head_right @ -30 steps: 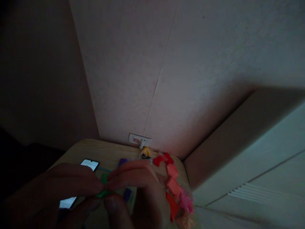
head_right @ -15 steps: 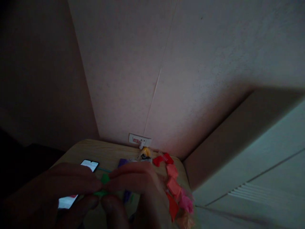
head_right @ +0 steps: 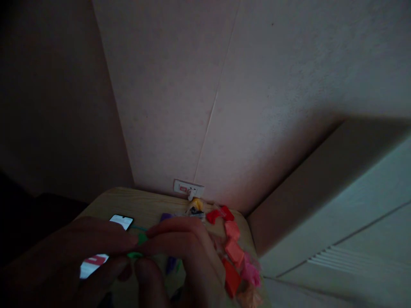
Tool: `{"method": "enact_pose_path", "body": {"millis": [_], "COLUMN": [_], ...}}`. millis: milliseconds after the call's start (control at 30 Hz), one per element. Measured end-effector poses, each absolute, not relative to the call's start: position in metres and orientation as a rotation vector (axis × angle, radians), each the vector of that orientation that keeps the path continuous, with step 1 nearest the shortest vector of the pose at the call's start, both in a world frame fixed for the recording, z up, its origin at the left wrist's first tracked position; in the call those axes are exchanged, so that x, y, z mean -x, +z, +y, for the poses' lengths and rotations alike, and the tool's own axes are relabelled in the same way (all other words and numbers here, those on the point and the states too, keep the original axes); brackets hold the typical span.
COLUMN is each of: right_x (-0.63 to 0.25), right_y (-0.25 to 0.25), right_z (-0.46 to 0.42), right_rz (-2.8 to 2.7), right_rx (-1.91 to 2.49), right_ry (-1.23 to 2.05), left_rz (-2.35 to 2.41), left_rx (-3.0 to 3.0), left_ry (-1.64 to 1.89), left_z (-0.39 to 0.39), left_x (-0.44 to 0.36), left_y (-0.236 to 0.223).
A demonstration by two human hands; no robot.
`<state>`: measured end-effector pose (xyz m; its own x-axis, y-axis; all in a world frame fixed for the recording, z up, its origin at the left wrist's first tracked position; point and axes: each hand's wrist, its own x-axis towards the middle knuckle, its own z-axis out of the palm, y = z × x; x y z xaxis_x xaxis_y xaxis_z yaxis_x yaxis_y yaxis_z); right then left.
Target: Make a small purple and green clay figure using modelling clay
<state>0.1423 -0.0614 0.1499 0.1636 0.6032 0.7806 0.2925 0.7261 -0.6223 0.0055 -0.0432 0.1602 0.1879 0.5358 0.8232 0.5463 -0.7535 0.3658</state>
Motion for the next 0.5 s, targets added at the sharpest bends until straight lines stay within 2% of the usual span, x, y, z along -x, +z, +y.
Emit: {"method": "enact_pose_path", "body": {"millis": [367, 500], "right_x": [-0.137, -0.146], "right_y": [0.149, 0.151], "right_z": [-0.061, -0.062], "right_rz": [-1.424, -1.470], "right_rx": [0.796, 0.827], "right_ry": [0.237, 0.240], "left_rz": [-0.948, -1.277], "left_rx": [2.453, 2.405], "left_ry": [-1.796, -2.042], "left_z": [-0.039, -0.049], "left_x": [-0.005, -0.015], "left_y": [0.163, 0.163]}}
